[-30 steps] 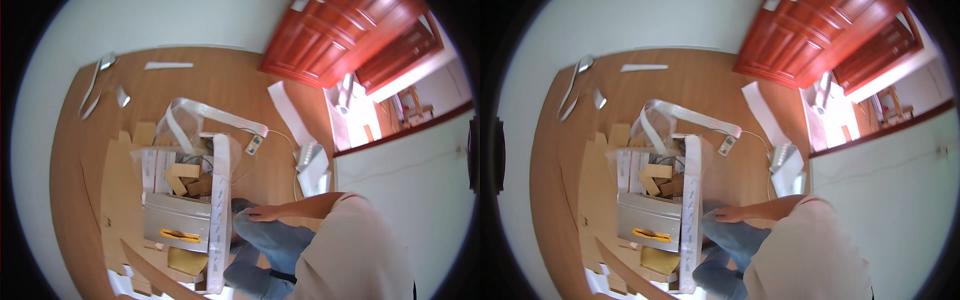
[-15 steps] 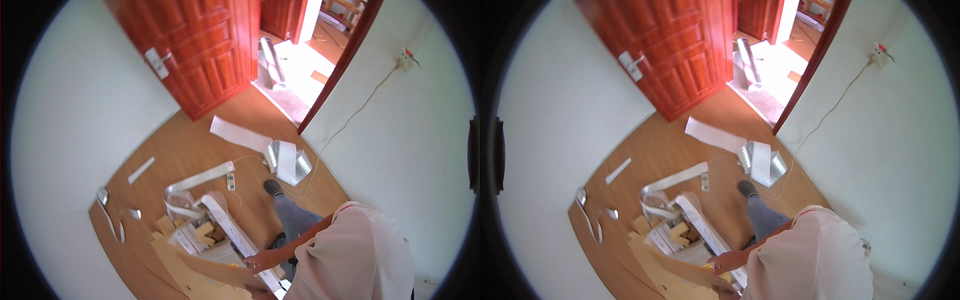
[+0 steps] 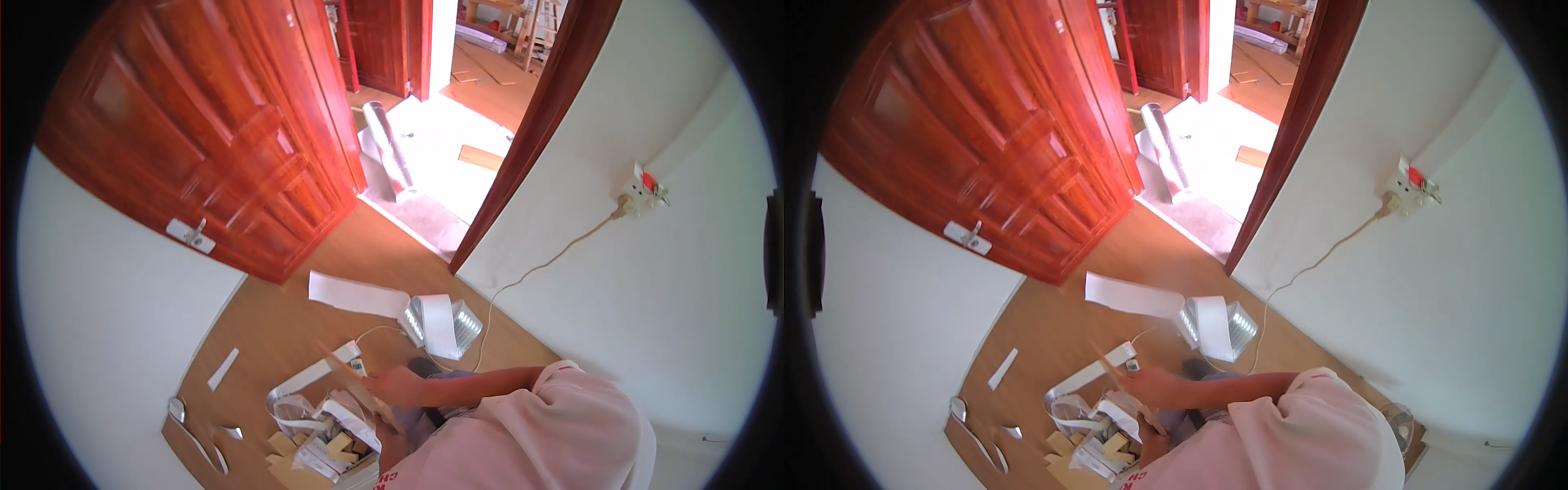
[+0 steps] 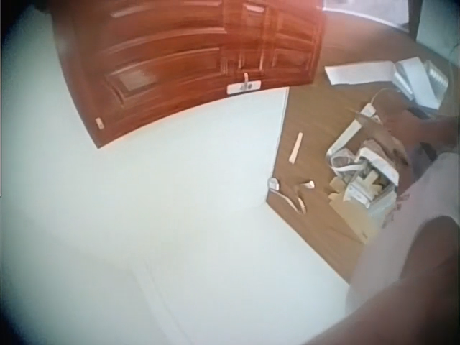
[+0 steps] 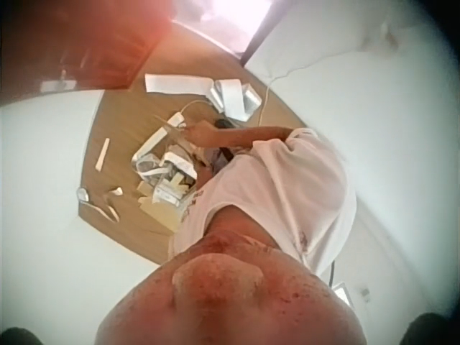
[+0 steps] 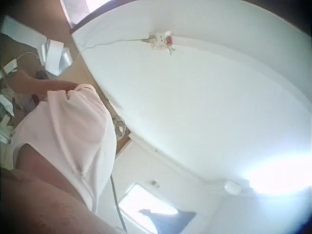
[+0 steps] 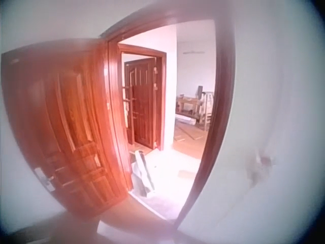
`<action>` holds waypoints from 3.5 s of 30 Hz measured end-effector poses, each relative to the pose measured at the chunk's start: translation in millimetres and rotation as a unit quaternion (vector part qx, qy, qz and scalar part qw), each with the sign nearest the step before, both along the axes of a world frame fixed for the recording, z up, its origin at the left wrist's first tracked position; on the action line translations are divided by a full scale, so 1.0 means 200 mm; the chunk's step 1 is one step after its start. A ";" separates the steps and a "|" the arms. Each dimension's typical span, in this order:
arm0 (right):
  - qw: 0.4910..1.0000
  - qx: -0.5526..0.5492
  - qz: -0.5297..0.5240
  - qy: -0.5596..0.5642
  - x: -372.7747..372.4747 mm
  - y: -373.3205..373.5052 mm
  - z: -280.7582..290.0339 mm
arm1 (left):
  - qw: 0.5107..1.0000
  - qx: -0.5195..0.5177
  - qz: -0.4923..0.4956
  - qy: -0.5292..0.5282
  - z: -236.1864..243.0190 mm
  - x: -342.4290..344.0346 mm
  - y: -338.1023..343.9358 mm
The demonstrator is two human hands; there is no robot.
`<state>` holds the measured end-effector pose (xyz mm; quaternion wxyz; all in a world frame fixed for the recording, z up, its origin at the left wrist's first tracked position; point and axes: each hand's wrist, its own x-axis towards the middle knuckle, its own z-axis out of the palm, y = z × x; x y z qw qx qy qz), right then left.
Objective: The recorder installs laminate wood flooring planks by measuring with a pencil, cutting them to size using a table saw, and tapping them into place with a hammer and tapping block.
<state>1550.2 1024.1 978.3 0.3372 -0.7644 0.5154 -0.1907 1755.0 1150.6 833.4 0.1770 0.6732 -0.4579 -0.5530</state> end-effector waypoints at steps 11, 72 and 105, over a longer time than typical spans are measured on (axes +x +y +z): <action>0.901 -0.108 -0.392 -0.152 -0.75 -0.95 -0.08 | 0.938 0.200 -0.161 0.233 -0.03 -0.61 -1.56; 0.780 0.155 -0.486 -0.363 -6.79 -4.83 -0.66 | 0.860 0.147 -0.420 -0.252 -0.39 -6.20 -6.54; 0.823 0.101 0.350 0.437 -9.99 -7.07 -1.21 | 0.817 0.318 0.335 -0.347 0.16 -8.39 -5.73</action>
